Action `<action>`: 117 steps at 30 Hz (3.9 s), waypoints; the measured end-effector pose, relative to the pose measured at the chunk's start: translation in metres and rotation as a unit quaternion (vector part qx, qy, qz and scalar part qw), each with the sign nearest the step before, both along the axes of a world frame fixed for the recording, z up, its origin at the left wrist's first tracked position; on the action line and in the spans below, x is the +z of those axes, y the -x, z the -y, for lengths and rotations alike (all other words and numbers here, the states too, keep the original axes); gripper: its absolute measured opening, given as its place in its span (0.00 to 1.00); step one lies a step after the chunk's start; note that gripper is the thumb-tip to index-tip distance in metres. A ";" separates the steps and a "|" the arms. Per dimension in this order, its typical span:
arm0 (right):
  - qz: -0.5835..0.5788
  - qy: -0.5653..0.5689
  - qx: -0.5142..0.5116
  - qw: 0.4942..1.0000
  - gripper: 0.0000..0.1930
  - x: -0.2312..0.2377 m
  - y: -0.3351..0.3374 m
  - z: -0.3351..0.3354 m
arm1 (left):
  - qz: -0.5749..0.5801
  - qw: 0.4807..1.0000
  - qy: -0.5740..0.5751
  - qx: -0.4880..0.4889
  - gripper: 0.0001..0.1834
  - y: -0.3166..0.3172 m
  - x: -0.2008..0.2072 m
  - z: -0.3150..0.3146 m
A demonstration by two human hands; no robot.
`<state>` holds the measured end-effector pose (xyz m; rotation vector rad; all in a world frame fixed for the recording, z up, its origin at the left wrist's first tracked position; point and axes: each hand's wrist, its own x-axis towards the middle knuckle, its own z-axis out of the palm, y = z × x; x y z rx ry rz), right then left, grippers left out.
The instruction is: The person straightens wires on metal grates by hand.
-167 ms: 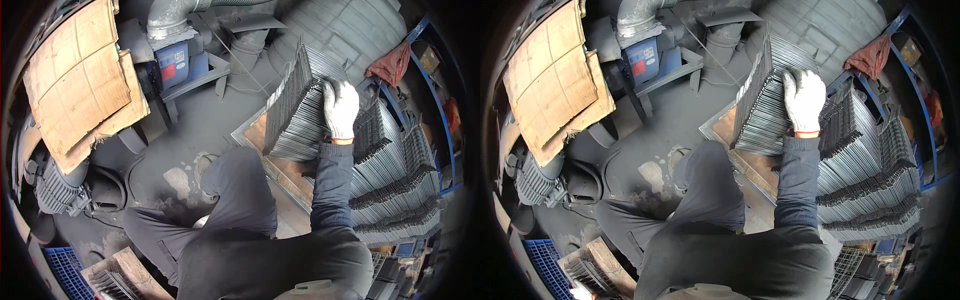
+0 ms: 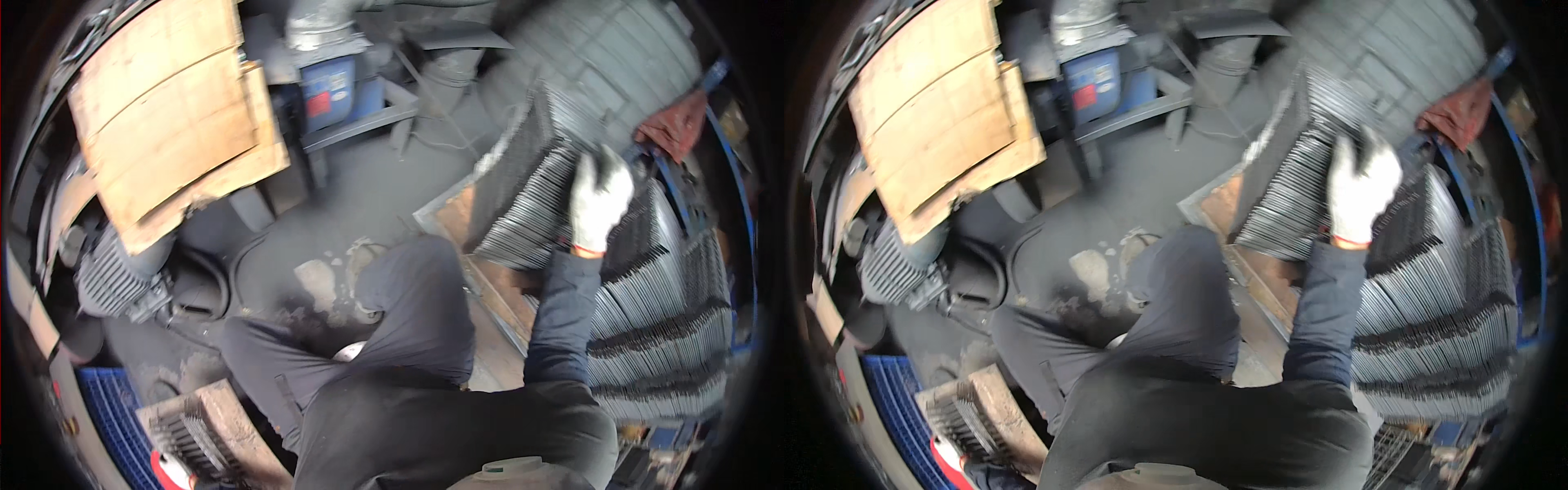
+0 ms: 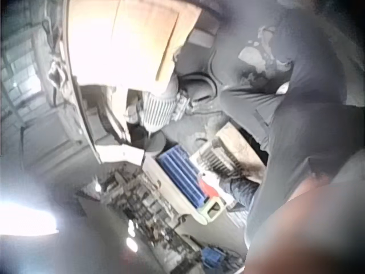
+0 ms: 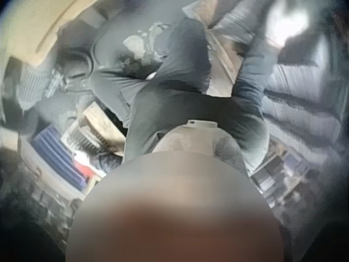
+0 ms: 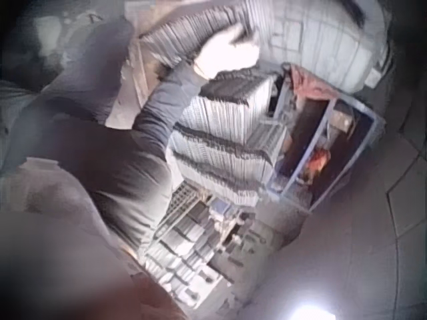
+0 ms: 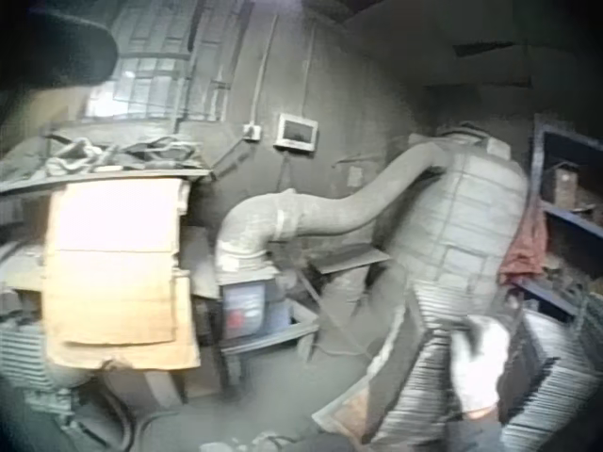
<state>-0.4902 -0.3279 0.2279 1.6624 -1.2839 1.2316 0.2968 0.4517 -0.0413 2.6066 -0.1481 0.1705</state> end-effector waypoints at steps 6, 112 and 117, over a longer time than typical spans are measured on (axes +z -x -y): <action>0.253 0.051 0.158 0.953 0.14 -0.036 -0.040 -0.041 | -0.027 0.997 -0.016 0.064 0.26 0.065 0.035 0.071; 0.424 -0.702 0.377 0.430 0.11 -0.209 -0.337 -0.038 | -0.519 0.695 0.418 -0.269 0.20 0.232 0.030 0.563; 0.348 -0.731 0.404 0.427 0.10 -0.232 -0.396 -0.068 | -0.541 0.702 0.430 -0.175 0.14 0.189 0.031 0.514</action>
